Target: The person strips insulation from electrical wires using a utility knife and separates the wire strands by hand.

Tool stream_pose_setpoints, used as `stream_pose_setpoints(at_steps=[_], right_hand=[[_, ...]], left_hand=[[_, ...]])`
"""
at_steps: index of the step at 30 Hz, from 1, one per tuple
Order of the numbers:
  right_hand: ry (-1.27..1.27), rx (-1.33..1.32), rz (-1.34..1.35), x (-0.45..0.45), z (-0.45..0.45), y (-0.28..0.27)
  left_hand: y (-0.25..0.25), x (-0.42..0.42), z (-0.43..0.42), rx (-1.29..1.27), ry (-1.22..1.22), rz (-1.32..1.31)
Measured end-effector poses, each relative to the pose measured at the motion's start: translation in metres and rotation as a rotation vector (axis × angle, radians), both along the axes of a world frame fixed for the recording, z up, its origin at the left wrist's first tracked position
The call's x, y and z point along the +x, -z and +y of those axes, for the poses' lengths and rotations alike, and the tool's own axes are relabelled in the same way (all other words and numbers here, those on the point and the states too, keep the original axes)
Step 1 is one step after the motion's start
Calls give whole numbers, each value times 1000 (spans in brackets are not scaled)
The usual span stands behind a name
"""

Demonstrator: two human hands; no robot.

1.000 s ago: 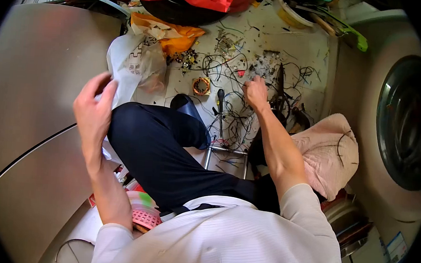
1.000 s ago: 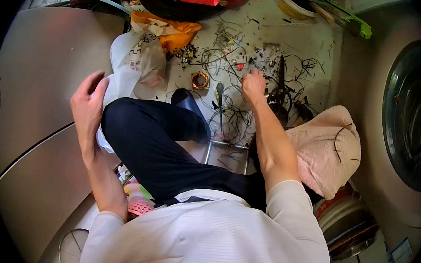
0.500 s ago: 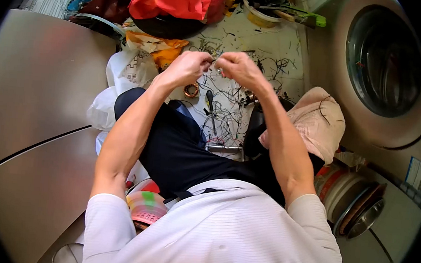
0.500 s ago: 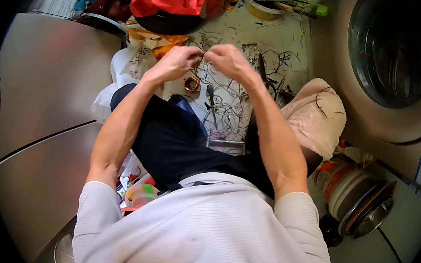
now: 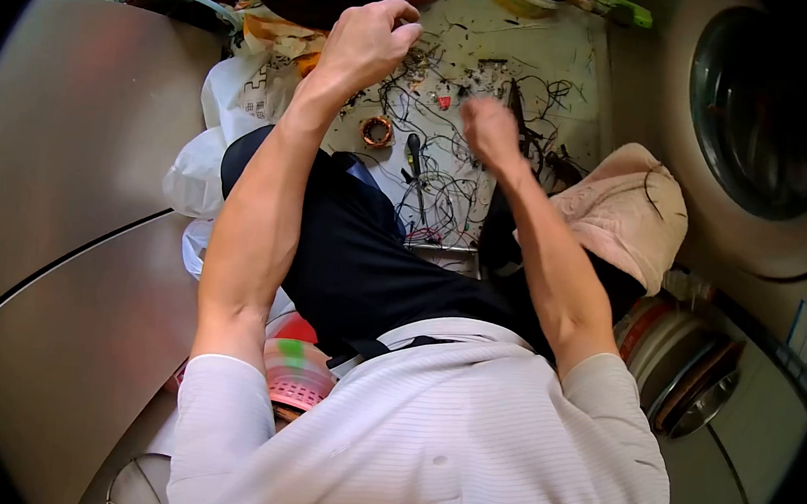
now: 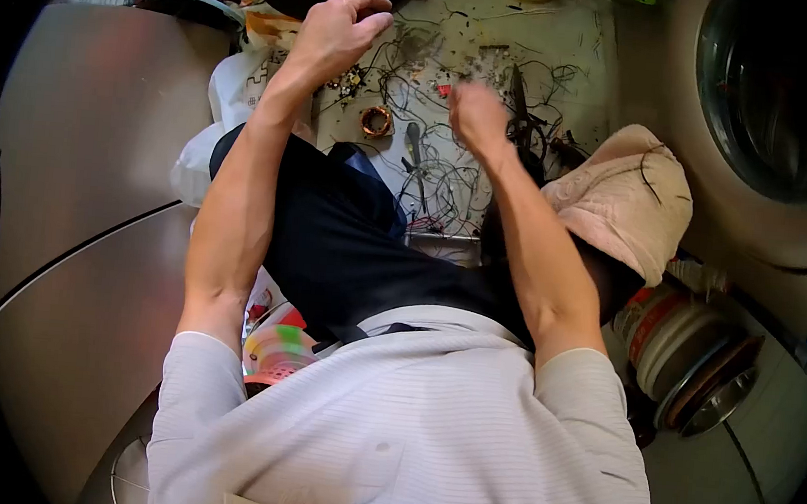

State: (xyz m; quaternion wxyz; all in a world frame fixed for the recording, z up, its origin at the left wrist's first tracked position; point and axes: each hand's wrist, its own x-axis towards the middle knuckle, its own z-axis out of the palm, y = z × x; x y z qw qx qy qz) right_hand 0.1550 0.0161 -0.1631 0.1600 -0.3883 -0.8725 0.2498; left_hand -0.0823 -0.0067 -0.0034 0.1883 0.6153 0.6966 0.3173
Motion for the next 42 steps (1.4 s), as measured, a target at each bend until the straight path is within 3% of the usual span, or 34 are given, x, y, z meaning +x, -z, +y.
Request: stream_pose_setpoints(at_steps=[1,2,3,5,7,10,14,16,19,24,25,27,29,32,35,38,39,41,42], right_hand=[[-74,-263,-267,0,-16,29],[-198,-407,-299,9,-35,55],[-158,-556,-467,15,-56,87],[-14,-584,-613,26,-92,125],[110,-576,-597,25,-116,123],[-100,-653,-761,17,-116,120],[-136,-629,-706,13,-118,132],[5,-491,-555,5,-123,122],[24,-461,-606,-6,-136,141],[-13,-683,-586,0,-136,143],[-14,-680,-586,-1,-129,131],[-250,-773,-544,-5,-106,104],[-229,-732,-458,-10,-92,82],[-97,-1112,-263,-26,-57,7],[-108,-1148,-108,-22,-40,-60],[-33,-1092,42,-15,-35,-129],[-29,-1067,48,-11,-35,-147],[-64,-993,214,-3,-38,-172],[-82,-986,217,2,-38,-175]], left_hand=[[0,-2,0,27,-4,23],[-2,-3,0,17,-9,20],[-3,-3,0,18,-2,22],[-5,-2,-2,4,10,16],[-11,-3,-3,91,-58,14],[-18,-5,-9,98,-62,-39],[-33,-6,-17,95,-43,-63],[-39,-5,-20,90,-32,-69],[-41,-4,-24,89,-39,-94],[-37,-13,-26,37,-68,-76],[-37,-14,-26,27,-76,-83],[-37,-17,-25,15,-85,-84],[-35,-18,-23,-2,-88,-85],[-29,-17,-22,7,-60,-84],[-21,-14,-25,-43,-43,-67],[-20,-6,-29,-341,27,94],[-24,-1,-31,-466,68,62],[-24,10,-36,-640,149,-272],[-27,18,-37,-704,126,-578]])
